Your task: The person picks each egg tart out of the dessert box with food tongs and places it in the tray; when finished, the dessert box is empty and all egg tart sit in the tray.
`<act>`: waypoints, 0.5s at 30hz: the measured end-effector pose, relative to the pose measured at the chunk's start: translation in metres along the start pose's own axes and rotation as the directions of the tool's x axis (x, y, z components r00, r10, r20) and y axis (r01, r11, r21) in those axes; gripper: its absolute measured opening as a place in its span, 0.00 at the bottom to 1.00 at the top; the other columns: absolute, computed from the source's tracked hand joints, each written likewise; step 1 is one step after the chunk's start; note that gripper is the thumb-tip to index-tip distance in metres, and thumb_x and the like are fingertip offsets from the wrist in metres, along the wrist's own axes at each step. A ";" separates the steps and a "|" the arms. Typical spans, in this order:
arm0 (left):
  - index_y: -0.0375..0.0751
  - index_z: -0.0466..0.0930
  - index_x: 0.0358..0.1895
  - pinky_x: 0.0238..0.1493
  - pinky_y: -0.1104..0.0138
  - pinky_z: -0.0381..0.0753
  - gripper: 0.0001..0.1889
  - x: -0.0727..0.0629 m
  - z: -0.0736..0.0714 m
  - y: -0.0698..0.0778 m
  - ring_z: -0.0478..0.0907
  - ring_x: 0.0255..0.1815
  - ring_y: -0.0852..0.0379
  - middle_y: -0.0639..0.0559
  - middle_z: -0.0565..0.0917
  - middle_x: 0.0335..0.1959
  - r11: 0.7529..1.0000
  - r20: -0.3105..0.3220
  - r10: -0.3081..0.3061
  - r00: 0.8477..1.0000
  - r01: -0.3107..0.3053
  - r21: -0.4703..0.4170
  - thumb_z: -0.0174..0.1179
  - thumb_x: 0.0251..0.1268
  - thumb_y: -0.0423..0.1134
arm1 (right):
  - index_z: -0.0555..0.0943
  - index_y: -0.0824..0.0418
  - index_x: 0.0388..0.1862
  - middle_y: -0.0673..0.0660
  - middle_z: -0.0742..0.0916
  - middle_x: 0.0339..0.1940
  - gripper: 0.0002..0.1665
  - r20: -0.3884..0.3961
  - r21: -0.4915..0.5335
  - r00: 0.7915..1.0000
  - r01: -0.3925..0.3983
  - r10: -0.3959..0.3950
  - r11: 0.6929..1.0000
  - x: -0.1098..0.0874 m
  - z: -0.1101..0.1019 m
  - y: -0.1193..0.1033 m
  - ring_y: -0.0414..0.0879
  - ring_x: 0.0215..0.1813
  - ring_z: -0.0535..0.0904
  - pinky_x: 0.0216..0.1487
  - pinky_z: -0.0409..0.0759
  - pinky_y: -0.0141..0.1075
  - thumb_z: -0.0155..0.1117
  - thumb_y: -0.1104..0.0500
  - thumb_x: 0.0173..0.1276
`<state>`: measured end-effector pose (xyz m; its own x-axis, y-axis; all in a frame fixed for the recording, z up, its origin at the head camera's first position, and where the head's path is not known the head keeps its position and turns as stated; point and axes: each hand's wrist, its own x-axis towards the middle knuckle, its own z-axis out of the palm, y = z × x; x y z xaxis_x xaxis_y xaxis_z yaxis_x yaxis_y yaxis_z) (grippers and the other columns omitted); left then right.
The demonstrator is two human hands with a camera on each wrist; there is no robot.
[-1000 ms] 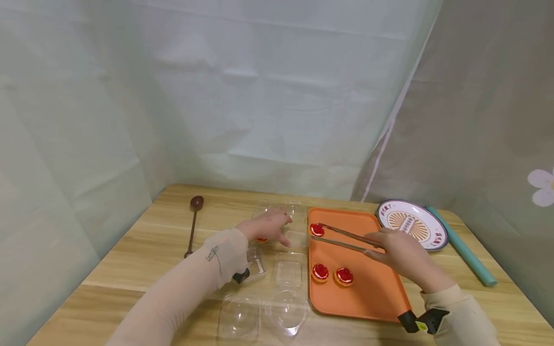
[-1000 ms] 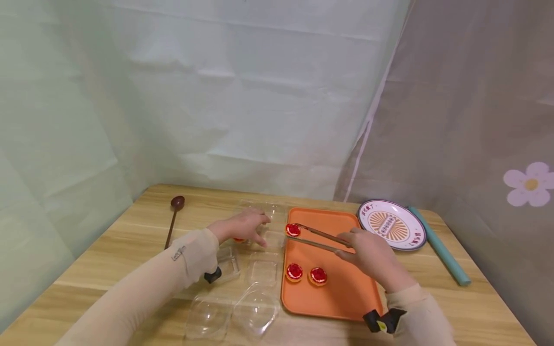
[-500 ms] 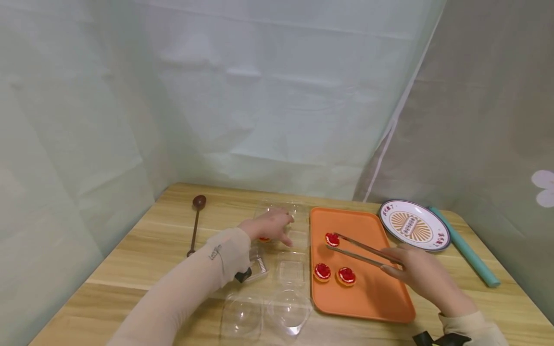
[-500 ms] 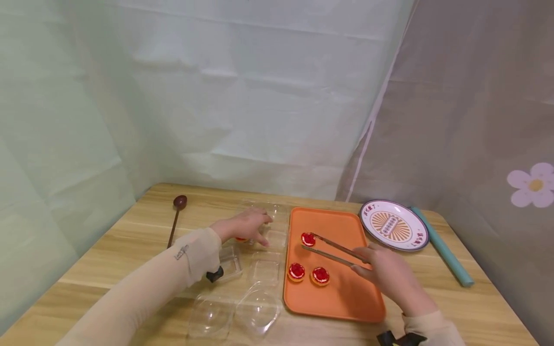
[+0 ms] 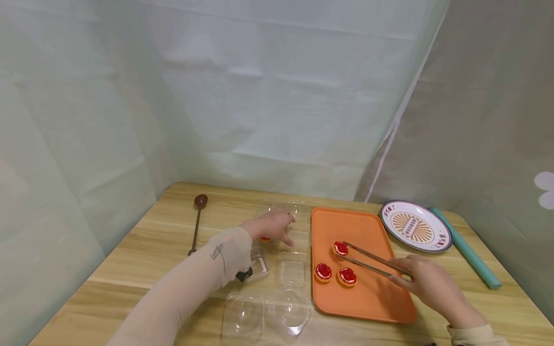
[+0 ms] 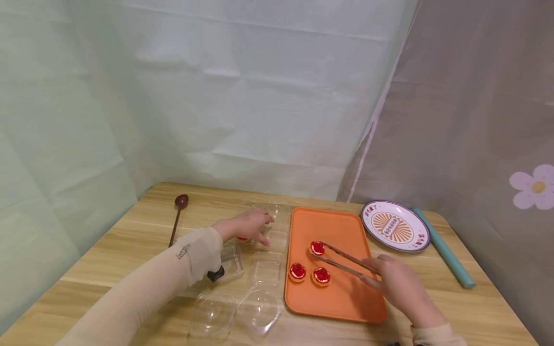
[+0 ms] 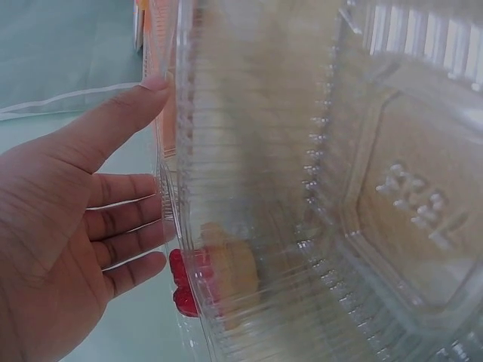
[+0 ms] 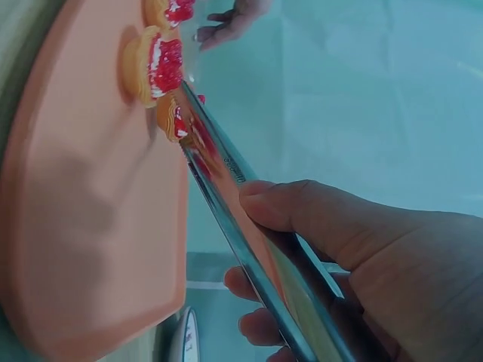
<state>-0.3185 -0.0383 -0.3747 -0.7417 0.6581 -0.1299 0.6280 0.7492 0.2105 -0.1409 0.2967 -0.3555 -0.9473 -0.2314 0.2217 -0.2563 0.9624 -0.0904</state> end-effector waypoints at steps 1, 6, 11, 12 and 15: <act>0.38 0.72 0.64 0.74 0.55 0.60 0.38 0.000 0.000 0.000 0.65 0.70 0.44 0.42 0.73 0.66 1.000 0.000 -0.001 1.000 0.001 -0.004 0.70 0.51 0.55 | 0.87 0.51 0.42 0.44 0.82 0.27 0.17 0.005 0.000 1.000 -0.005 0.005 1.000 -0.001 0.000 0.000 0.33 0.26 0.70 0.26 0.71 0.33 0.75 0.51 0.52; 0.39 0.72 0.64 0.75 0.56 0.59 0.39 -0.001 -0.001 0.001 0.64 0.71 0.45 0.43 0.72 0.66 1.000 0.010 -0.014 1.000 0.014 -0.005 0.69 0.52 0.56 | 0.86 0.51 0.43 0.43 0.81 0.26 0.18 0.030 0.010 0.999 -0.021 0.021 1.000 -0.003 0.002 0.002 0.33 0.25 0.69 0.25 0.69 0.32 0.75 0.51 0.52; 0.39 0.70 0.66 0.75 0.55 0.58 0.40 -0.001 -0.001 0.001 0.63 0.72 0.44 0.42 0.71 0.67 1.000 0.011 -0.016 1.000 0.016 -0.006 0.69 0.52 0.57 | 0.86 0.52 0.44 0.44 0.82 0.27 0.19 0.021 0.034 1.000 -0.018 0.017 0.999 -0.004 0.003 0.004 0.32 0.26 0.70 0.25 0.69 0.31 0.75 0.51 0.52; 0.40 0.70 0.66 0.75 0.54 0.58 0.40 -0.002 -0.001 0.001 0.63 0.72 0.44 0.42 0.71 0.67 1.000 0.007 -0.012 1.000 0.012 -0.008 0.69 0.52 0.57 | 0.86 0.52 0.44 0.44 0.82 0.27 0.19 0.017 0.041 1.000 -0.019 0.018 0.999 -0.004 0.003 0.005 0.32 0.26 0.70 0.25 0.69 0.30 0.75 0.51 0.52; 0.41 0.69 0.66 0.75 0.54 0.59 0.40 -0.003 -0.002 0.000 0.64 0.71 0.44 0.43 0.73 0.67 1.000 -0.006 0.000 1.000 0.000 -0.021 0.69 0.51 0.57 | 0.86 0.52 0.45 0.45 0.84 0.29 0.19 0.019 0.074 1.000 -0.022 0.021 0.997 -0.005 0.001 0.007 0.31 0.26 0.69 0.25 0.69 0.29 0.75 0.51 0.52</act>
<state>-0.3166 -0.0399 -0.3724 -0.7433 0.6574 -0.1238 0.6228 0.7476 0.2309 -0.1384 0.3047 -0.3578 -0.9559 -0.2142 0.2011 -0.2490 0.9540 -0.1670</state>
